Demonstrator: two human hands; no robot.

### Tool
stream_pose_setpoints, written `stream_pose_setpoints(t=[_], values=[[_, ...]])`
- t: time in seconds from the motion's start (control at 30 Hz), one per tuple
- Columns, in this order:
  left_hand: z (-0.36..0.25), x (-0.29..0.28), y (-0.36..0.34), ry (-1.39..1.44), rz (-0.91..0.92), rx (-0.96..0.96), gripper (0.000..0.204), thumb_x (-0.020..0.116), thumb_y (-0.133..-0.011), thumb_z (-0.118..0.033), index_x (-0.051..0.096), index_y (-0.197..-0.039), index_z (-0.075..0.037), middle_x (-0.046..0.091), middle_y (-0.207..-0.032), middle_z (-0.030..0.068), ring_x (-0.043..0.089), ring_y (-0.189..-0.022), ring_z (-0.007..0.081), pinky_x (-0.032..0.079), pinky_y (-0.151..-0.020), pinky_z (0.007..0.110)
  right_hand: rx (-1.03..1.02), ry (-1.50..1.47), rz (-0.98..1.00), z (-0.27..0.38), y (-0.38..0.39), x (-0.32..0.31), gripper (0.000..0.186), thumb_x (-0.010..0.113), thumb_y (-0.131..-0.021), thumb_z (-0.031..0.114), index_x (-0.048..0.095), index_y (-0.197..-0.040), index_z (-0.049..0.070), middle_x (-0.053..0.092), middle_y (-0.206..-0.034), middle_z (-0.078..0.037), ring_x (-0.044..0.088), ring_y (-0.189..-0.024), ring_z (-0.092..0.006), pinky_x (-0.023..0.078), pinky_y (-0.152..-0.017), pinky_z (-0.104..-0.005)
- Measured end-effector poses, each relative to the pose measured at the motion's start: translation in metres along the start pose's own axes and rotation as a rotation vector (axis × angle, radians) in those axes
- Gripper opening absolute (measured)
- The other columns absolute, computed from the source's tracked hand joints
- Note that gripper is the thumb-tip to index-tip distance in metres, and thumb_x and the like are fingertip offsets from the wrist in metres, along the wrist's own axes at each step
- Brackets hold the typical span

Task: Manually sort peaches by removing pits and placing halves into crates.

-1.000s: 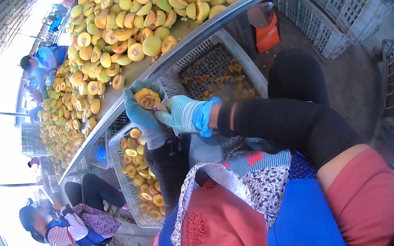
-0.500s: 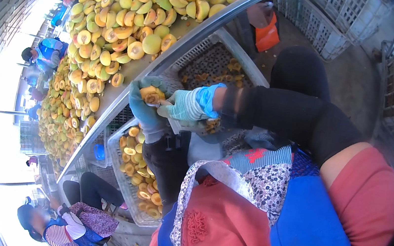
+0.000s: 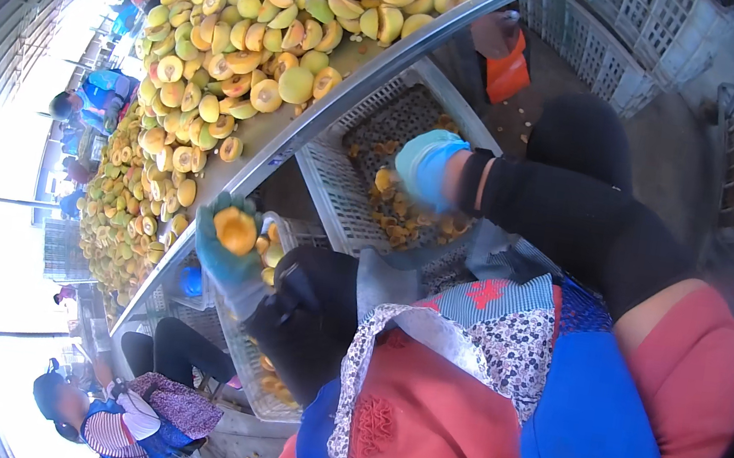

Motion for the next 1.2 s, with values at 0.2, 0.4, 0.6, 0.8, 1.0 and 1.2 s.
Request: stream_pose_setpoints(t=[0.2, 0.4, 0.6, 0.8, 1.0, 1.2], values=[[-0.068, -0.076, -0.011, -1.216, -0.132, 0.245, 0.039, 0.054, -0.091, -0.029, 0.059, -0.111, 0.004, 0.064, -0.093, 0.0126, 0.060, -0.076, 0.0185, 0.047, -0.074, 0.033, 0.071, -0.222, -0.447, -0.013, -0.006, -0.053, 0.030, 0.059, -0.086, 0.031, 0.057, -0.099, 0.004, 0.066, -0.080, -0.018, 0.064, -0.077, -0.0383, 0.051, -0.068, -0.0466], [-0.014, -0.031, -0.132, -1.356, -0.192, 0.163, 0.066, 0.044, -0.092, -0.056, 0.037, -0.143, -0.016, 0.045, -0.139, 0.0204, 0.048, -0.124, 0.0400, 0.041, -0.100, 0.047, 0.197, -0.155, -0.463, -0.043, -0.023, -0.049, 0.037, 0.058, -0.087, 0.031, 0.055, -0.105, -0.001, 0.066, -0.081, -0.019, 0.065, -0.078, -0.0375, 0.051, -0.068, -0.0460], [0.045, -0.022, -0.184, -1.341, 0.092, 0.088, 0.048, 0.053, -0.091, -0.041, 0.053, -0.125, -0.008, 0.058, -0.111, 0.0133, 0.056, -0.097, 0.0229, 0.046, -0.081, 0.032, 0.074, -0.278, -0.501, -0.004, -0.005, -0.070, 0.026, 0.058, -0.088, 0.031, 0.054, -0.099, 0.008, 0.065, -0.077, -0.019, 0.064, -0.075, -0.0384, 0.051, -0.065, -0.0456], [0.015, 0.042, -0.112, -0.280, 0.169, -0.046, 0.029, 0.056, -0.091, -0.024, 0.059, -0.112, -0.004, 0.059, -0.099, 0.0094, 0.060, -0.085, 0.0155, 0.051, -0.070, 0.026, -0.217, -0.594, -0.655, 0.049, 0.004, -0.096, 0.028, 0.057, -0.089, 0.031, 0.050, -0.096, 0.005, 0.062, -0.074, -0.021, 0.062, -0.072, -0.0414, 0.048, -0.063, -0.0474], [0.008, 0.117, -0.015, 0.049, 0.364, 0.097, 0.042, 0.045, -0.097, -0.037, 0.050, -0.121, -0.003, 0.058, -0.106, 0.0120, 0.059, -0.093, 0.0207, 0.051, -0.082, 0.035, -0.227, -0.634, -0.645, 0.075, 0.013, -0.112, 0.036, 0.052, -0.092, 0.039, 0.052, -0.099, 0.004, 0.063, -0.075, -0.022, 0.063, -0.073, -0.0415, 0.050, -0.065, -0.0480], [0.031, 0.097, -0.013, 0.241, 0.164, 0.097, 0.048, 0.036, -0.099, -0.040, 0.048, -0.124, -0.002, 0.059, -0.108, 0.0140, 0.059, -0.094, 0.0242, 0.051, -0.085, 0.039, -0.187, -0.611, -0.549, 0.076, 0.016, -0.104, 0.036, 0.052, -0.092, 0.039, 0.053, -0.104, 0.005, 0.063, -0.077, -0.022, 0.063, -0.075, -0.0415, 0.050, -0.067, -0.0477]])
Point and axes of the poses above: each hand's wrist, its own y-axis away from the middle knuckle, its own x-axis out of the palm, z = x × y, the point moved 10 cm from there along -y, towards the middle knuckle
